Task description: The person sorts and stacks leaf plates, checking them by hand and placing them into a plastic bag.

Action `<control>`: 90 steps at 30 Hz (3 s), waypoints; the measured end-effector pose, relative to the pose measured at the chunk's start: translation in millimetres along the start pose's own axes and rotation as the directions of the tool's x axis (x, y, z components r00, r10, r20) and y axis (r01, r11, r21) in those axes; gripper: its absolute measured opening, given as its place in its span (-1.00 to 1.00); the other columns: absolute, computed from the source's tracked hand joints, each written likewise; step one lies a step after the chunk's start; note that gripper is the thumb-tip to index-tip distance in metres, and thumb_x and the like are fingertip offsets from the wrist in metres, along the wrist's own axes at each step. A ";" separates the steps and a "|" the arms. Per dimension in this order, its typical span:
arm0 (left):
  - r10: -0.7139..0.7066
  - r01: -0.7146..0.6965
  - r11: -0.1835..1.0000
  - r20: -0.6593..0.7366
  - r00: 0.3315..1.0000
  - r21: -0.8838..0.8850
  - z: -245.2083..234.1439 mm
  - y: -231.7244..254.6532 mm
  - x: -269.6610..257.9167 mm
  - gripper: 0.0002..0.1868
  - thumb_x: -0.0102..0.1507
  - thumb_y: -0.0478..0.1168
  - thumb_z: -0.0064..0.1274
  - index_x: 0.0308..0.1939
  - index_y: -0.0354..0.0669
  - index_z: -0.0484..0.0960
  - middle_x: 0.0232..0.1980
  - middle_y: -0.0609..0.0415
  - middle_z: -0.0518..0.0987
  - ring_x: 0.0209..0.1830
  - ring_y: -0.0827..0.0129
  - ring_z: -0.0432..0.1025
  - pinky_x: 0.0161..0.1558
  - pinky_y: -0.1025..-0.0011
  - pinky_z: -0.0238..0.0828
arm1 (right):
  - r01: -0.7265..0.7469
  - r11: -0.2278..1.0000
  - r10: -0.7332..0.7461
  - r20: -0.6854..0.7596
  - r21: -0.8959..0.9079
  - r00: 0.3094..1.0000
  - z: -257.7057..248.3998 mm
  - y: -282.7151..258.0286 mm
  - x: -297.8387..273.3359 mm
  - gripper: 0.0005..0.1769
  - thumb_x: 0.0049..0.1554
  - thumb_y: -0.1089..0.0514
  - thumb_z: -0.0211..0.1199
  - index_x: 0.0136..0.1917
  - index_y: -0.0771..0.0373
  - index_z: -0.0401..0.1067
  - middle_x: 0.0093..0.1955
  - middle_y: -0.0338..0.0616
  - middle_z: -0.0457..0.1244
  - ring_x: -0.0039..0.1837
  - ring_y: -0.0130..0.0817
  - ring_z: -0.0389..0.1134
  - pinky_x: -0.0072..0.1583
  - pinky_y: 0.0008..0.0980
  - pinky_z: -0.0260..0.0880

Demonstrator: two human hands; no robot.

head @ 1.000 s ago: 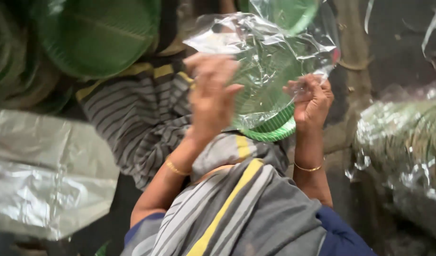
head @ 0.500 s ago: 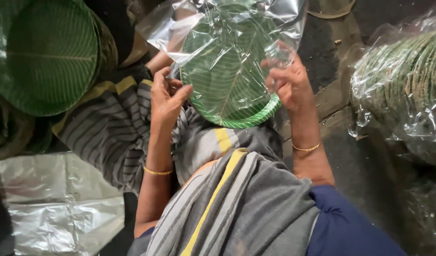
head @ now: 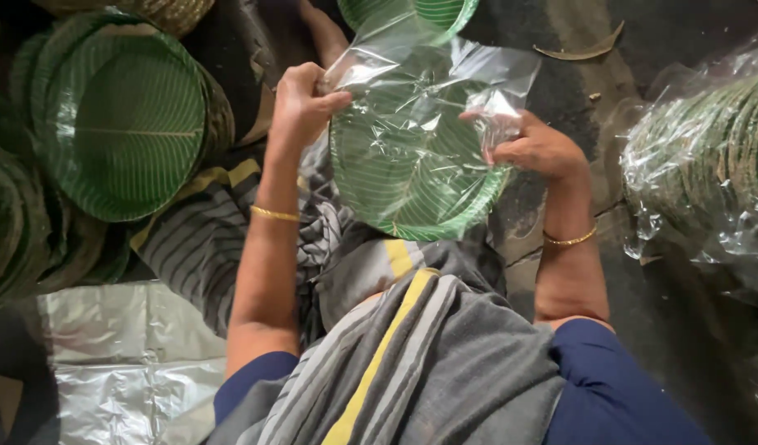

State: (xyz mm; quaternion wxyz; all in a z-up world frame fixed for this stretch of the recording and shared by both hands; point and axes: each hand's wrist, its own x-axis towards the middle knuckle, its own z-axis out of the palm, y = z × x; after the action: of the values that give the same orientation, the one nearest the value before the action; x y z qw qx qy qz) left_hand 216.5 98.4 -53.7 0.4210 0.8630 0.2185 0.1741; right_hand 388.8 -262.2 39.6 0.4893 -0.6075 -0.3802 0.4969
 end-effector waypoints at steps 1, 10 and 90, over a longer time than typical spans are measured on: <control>-0.020 0.020 1.000 0.023 1.000 -0.014 4.5 -2.6 -7.5 -0.58 0.14 -0.08 0.46 -0.15 -0.31 0.64 -0.31 -0.12 0.64 -0.33 0.23 0.49 -0.24 0.27 0.46 | 0.014 1.000 -0.014 -0.042 -0.018 0.999 -3.9 4.1 0.7 -0.25 0.10 0.37 0.20 0.58 0.32 0.25 -0.15 -0.29 0.29 -0.17 -0.62 0.23 -0.16 -0.56 0.18; -0.309 0.273 0.193 0.206 0.929 -0.943 -0.1 -54.1 -85.6 -0.66 0.18 -0.38 0.26 0.01 -0.22 0.55 -0.26 0.02 0.63 -0.55 0.43 0.44 -0.54 0.43 0.38 | -0.363 0.357 -0.653 -0.508 -0.860 0.561 67.3 5.4 24.2 0.11 0.11 0.07 0.58 0.68 0.24 -0.06 0.63 0.13 -0.02 0.63 0.11 -0.06 0.59 0.17 -0.10; -0.015 0.037 0.539 -0.035 0.999 0.841 -89.3 115.9 -55.0 -0.33 0.13 0.42 0.11 -0.02 -0.04 0.60 -0.11 -0.06 0.48 -0.14 0.14 0.45 -0.36 0.19 0.42 | -0.231 -0.024 -0.544 -0.181 -0.973 0.819 12.4 -46.7 97.9 -0.25 -0.19 0.07 0.42 0.28 0.28 0.39 0.06 0.11 0.23 0.08 0.10 0.28 -0.02 0.02 0.26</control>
State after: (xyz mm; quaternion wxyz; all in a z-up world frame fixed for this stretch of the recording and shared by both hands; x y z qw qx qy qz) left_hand 153.6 63.9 85.2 -0.0447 0.9537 0.2930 0.0518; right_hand 399.2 -155.9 62.0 0.0508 -0.8254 -0.5341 -0.1758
